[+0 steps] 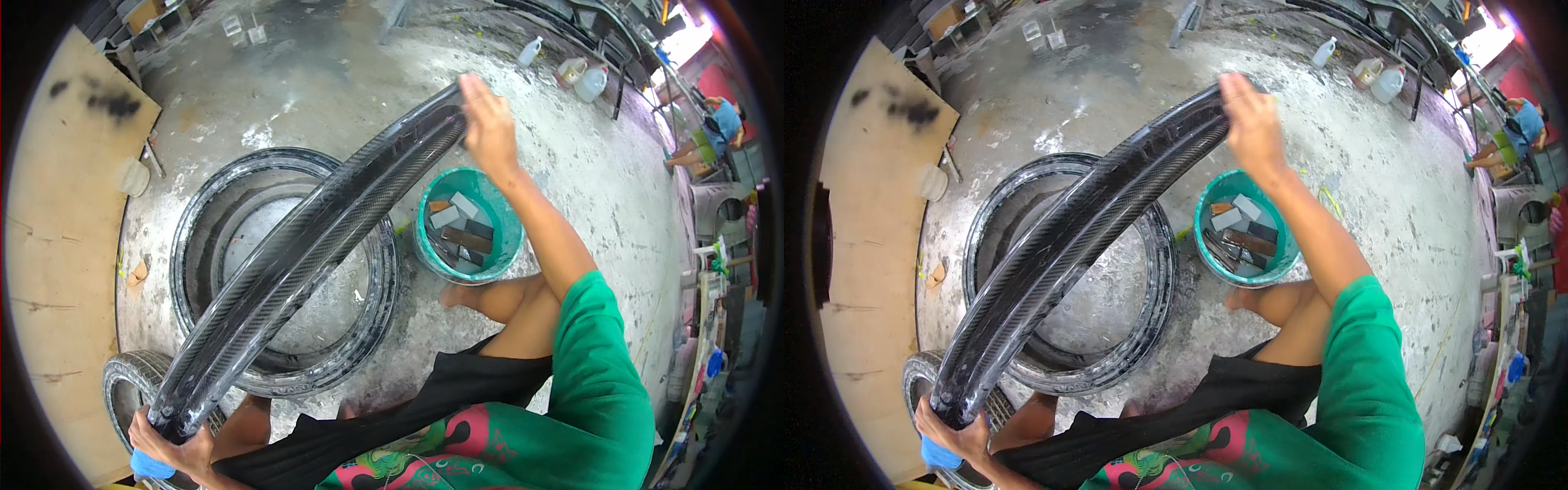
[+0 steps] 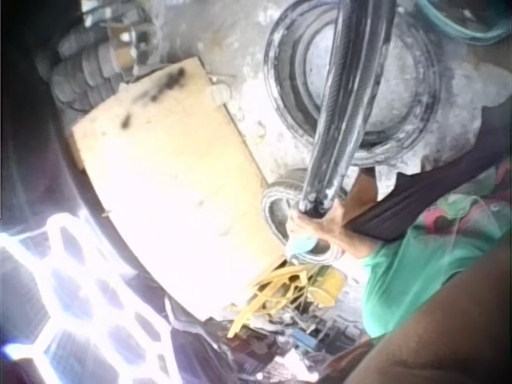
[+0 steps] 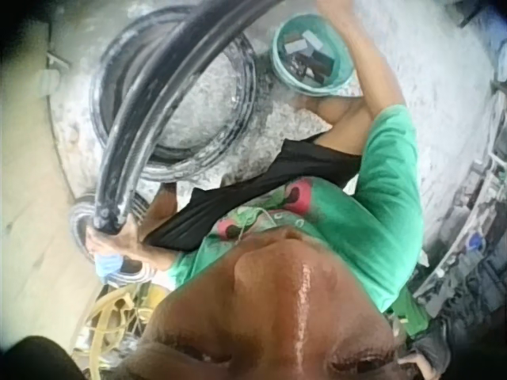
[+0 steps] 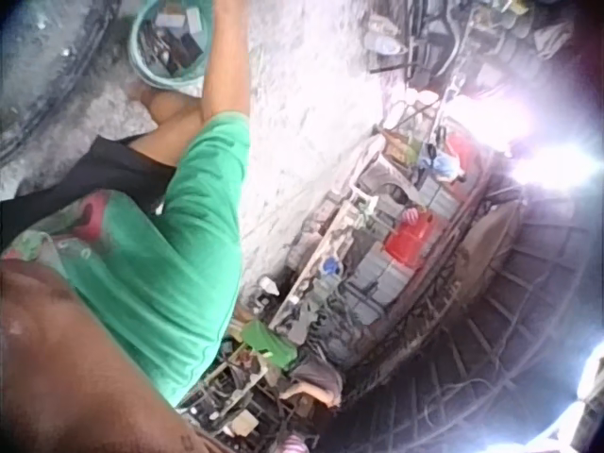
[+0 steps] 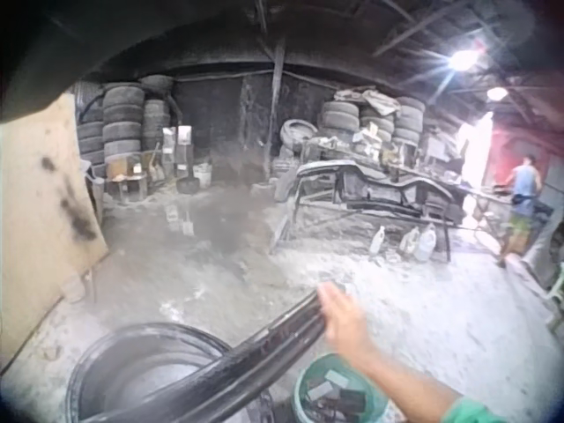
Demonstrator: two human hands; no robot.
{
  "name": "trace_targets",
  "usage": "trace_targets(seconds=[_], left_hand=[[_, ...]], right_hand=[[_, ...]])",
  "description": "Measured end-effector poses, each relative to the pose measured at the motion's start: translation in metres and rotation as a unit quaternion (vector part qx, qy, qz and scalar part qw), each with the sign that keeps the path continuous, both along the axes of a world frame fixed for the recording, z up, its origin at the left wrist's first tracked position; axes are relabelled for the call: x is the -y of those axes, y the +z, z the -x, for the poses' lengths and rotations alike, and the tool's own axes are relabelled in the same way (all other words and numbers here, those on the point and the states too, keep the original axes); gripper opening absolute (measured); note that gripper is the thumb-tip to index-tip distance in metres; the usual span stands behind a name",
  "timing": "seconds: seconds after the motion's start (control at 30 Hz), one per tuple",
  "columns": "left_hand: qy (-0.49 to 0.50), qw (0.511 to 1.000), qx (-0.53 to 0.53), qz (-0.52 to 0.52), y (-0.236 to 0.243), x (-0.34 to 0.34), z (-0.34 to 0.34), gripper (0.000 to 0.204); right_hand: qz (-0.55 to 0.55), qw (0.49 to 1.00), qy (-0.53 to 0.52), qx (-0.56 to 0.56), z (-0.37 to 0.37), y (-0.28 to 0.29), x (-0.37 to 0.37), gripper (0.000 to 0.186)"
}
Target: The person wet sands a carbon fiber part, dipping a sanding block and sandpaper into a bucket of water and rubbing the surfaces and edges.
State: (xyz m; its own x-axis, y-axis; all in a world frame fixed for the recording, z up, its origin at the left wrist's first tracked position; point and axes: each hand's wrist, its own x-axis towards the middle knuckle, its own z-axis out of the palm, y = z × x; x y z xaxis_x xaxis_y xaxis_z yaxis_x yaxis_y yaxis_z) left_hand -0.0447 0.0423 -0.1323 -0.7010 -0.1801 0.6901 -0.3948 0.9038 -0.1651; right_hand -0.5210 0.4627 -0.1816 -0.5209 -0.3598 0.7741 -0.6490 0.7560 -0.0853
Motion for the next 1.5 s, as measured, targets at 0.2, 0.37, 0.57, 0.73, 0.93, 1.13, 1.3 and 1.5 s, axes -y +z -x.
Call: trace_targets(seconds=[0.2,0.37,0.57,0.73,0.93,1.13,1.3,1.5], left_hand=[[0.012,1.000,0.009,0.019,0.002,0.001,-0.009,0.086],[-0.009,1.000,-0.005,0.007,0.002,0.000,0.005,0.083],[0.005,1.000,-0.002,0.022,0.005,0.002,-0.001,0.083],[-0.012,1.000,-0.005,0.005,0.003,-0.001,0.009,0.080],[0.010,0.999,0.014,-0.030,-0.005,0.010,-0.009,0.087],[0.008,1.000,0.011,-0.014,0.003,0.003,-0.005,0.084],[0.010,0.999,0.014,-0.034,-0.008,0.011,-0.007,0.088],[0.020,0.999,0.016,-0.019,-0.004,0.009,-0.015,0.089]], right_hand=[[0.005,0.991,0.131,-0.015,-0.049,0.002,0.043,0.058],[0.052,0.999,-0.016,-0.002,0.003,-0.005,0.008,0.052],[-0.001,0.988,0.136,-0.070,-0.031,-0.002,0.035,0.051],[0.092,0.996,0.008,-0.002,-0.009,-0.014,0.029,0.048],[0.058,0.998,0.014,-0.026,0.008,-0.014,0.008,0.046],[-0.035,0.992,0.120,0.003,-0.057,0.014,0.047,0.063],[-0.074,0.996,0.005,0.050,-0.012,0.020,0.001,0.071],[-0.125,0.984,0.117,0.043,-0.076,0.042,0.058,0.076]])
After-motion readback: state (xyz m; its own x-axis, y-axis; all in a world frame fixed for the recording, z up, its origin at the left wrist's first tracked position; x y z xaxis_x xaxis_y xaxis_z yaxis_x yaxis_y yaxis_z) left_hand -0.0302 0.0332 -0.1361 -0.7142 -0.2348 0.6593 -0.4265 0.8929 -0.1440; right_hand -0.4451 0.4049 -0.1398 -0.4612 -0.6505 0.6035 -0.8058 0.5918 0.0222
